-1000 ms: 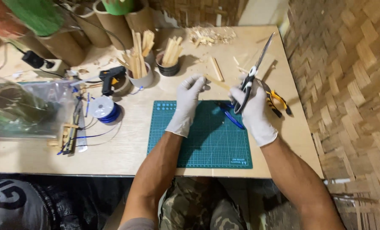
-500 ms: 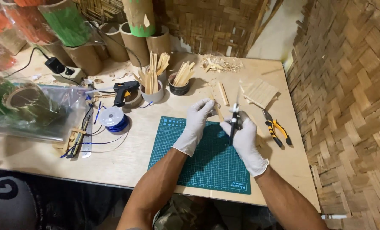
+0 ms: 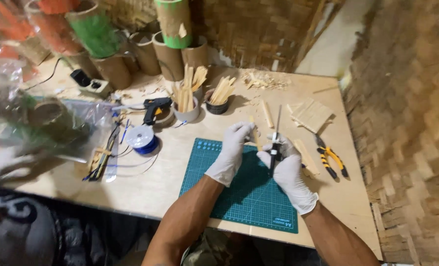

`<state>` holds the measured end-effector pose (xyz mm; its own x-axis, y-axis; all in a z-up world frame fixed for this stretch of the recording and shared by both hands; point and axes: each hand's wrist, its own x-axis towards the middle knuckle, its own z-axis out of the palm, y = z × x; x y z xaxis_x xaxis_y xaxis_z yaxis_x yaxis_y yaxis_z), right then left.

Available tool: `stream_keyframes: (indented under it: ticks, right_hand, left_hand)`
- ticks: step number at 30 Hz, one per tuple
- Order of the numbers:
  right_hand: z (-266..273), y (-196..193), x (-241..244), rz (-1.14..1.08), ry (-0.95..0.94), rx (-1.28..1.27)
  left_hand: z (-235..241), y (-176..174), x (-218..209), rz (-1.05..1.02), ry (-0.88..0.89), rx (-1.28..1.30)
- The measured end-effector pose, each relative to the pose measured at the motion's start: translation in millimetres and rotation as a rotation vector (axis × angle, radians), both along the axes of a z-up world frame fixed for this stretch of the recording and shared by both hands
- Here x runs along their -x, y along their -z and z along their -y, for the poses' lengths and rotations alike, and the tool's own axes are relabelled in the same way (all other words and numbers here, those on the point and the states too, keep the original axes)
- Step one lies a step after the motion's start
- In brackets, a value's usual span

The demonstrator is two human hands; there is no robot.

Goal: The person is using scissors to trim and shape thin wooden sticks into petal shapes on a cutting mat.

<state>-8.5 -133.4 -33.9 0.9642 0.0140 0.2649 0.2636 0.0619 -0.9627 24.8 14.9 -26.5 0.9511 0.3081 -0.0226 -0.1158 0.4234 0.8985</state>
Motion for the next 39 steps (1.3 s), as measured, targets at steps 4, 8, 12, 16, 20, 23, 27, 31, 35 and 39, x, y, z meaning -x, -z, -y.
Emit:
stream_keyframes:
  ticks: [4, 8, 12, 16, 20, 23, 27, 31, 35, 39]
  right_hand:
    - [9, 17, -12, 0.004, -0.039, 0.056]
    - [5, -15, 3, -0.023, -0.029, 0.115]
    - [4, -14, -2, -0.055, -0.054, 0.137]
    - [9, -22, -3, -0.078, -0.046, 0.133]
    - [12, -20, -6, -0.083, -0.007, 0.077]
    - [13, -16, -9, -0.116, 0.047, 0.177]
    - [14, -36, 1, -0.132, 0.142, 0.348]
    - [9, -41, 4, -0.125, 0.206, 0.514]
    - [14, -48, 8, 0.102, 0.234, 0.63]
    - [18, -45, 8, 0.128, 0.256, 0.698]
  left_hand:
    - [6, -7, 5, 0.002, -0.037, -0.014]
    - [4, -10, 4, 0.004, -0.045, -0.06]
    - [4, -31, 12, 0.039, -0.04, -0.075]
    - [-5, -21, 4, 0.081, -0.092, -0.161]
    - [-17, -46, 13, 0.128, -0.211, -0.2]
    - [-36, -62, 11, 0.212, -0.338, -0.261]
    - [-95, -82, -11, 0.368, -0.55, -0.483]
    - [-177, -93, -65, 0.45, -0.655, -0.579]
    - [-246, -81, -117, 0.279, -0.582, -0.708]
    - [-270, -74, -142, -0.073, -0.555, -1.079]
